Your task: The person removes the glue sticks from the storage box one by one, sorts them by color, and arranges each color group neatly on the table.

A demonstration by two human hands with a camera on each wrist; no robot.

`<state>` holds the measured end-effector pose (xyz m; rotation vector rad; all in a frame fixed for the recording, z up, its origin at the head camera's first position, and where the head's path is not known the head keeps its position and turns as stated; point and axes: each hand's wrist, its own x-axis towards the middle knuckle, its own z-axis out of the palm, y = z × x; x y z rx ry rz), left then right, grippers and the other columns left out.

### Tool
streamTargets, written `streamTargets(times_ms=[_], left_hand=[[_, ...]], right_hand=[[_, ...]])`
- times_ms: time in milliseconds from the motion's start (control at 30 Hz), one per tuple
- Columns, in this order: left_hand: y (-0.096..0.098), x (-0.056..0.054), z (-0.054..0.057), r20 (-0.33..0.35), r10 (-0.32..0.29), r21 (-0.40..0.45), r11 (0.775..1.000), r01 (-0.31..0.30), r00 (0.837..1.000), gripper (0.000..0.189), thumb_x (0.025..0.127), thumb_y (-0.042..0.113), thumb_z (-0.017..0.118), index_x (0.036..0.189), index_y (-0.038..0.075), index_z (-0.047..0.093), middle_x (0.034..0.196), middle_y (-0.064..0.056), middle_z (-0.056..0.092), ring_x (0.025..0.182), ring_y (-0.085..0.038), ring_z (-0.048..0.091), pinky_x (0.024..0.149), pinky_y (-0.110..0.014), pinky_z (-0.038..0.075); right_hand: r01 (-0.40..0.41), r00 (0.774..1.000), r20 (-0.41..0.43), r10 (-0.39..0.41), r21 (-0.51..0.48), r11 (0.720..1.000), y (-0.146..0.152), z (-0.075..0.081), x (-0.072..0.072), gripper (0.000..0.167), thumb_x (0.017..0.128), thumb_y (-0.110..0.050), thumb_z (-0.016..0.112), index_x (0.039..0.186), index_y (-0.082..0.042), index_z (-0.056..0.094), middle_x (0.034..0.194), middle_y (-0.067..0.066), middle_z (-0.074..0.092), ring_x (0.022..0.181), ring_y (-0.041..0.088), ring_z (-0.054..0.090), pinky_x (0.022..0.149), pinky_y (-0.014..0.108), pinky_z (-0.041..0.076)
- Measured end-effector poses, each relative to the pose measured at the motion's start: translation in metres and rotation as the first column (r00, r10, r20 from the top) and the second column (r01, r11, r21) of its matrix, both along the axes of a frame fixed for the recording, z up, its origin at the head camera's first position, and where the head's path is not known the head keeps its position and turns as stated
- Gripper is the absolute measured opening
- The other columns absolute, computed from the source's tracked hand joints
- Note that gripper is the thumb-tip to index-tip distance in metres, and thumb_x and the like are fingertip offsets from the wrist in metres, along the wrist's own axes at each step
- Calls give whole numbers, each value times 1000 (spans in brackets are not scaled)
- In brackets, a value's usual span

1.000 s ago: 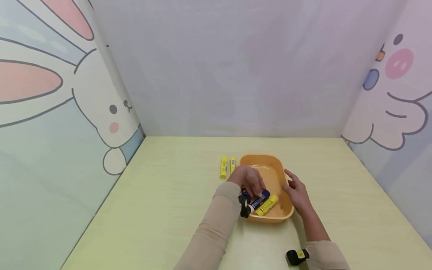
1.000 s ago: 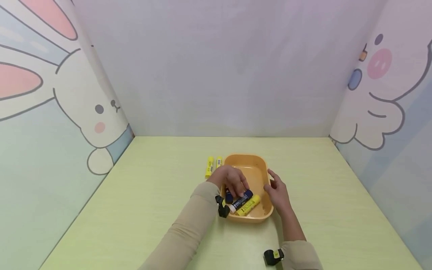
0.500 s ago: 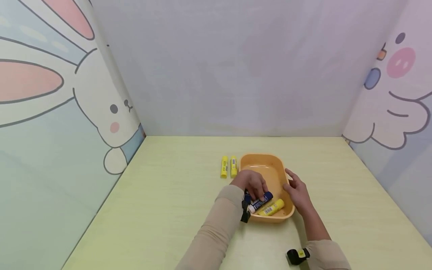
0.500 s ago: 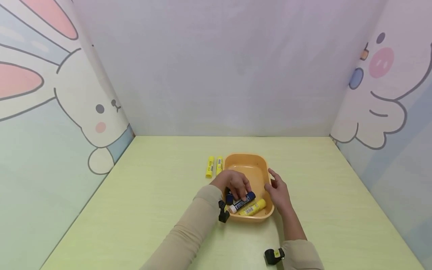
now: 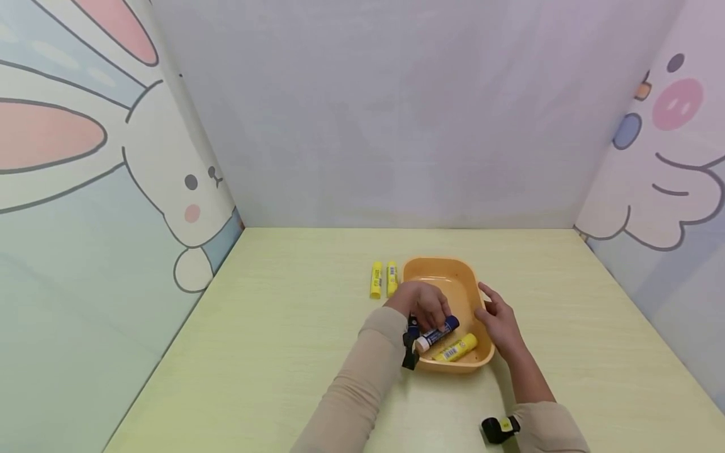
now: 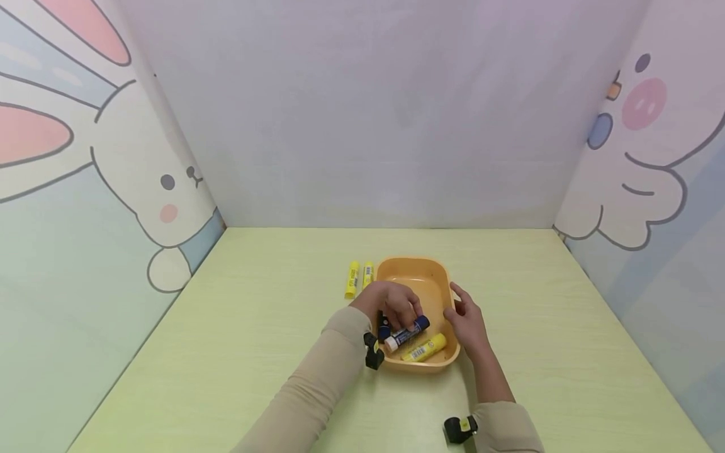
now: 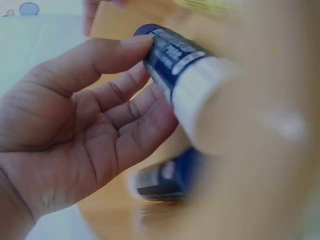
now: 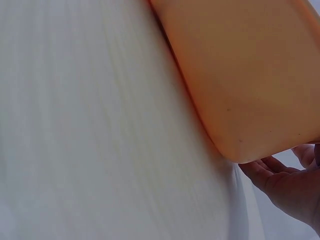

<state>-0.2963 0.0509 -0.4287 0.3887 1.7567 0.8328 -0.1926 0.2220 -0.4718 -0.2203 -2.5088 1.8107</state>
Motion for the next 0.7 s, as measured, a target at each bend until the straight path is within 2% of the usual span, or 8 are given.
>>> streamTargets(times_ms=[133,267,433,700], left_hand=[[-1,-2,10,19,18,-11,1000,-17,1000,26,80,-9,65,102,5,61,98,-15,61,80,-24,57,73,-36,52],[-2,-4,15,34,9,-19,1000,-8,999,26,81,-8,65,103,5,61,98,-16,61,79,-25,57,76,-39,50],[-2,-7,17,45,-10,-21,1000,11,999,25,82,-7,65,104,5,62,96,-14,62,77,-23,56,77,-39,50],[-1,-7,17,64,18,-29,999,-16,998,23,81,-5,67,102,5,64,97,-16,63,79,-24,57,80,-41,51]], right_hand=[[5,1000,1,-5,-2,1000,0,0,0,60,93,0,43,148,-9,22,133,36,37,117,43,45,91,47,43],[12,1000,3,-12,-4,1000,0,-1,0,60,93,0,44,148,-10,22,132,36,38,116,43,45,91,47,42],[15,1000,15,-15,-7,1000,-1,-1,1,60,93,-1,43,148,-10,21,132,36,38,116,43,45,92,48,41],[11,1000,12,-11,-7,1000,-1,0,2,60,93,0,43,149,-10,21,132,36,37,116,43,45,92,48,41]])
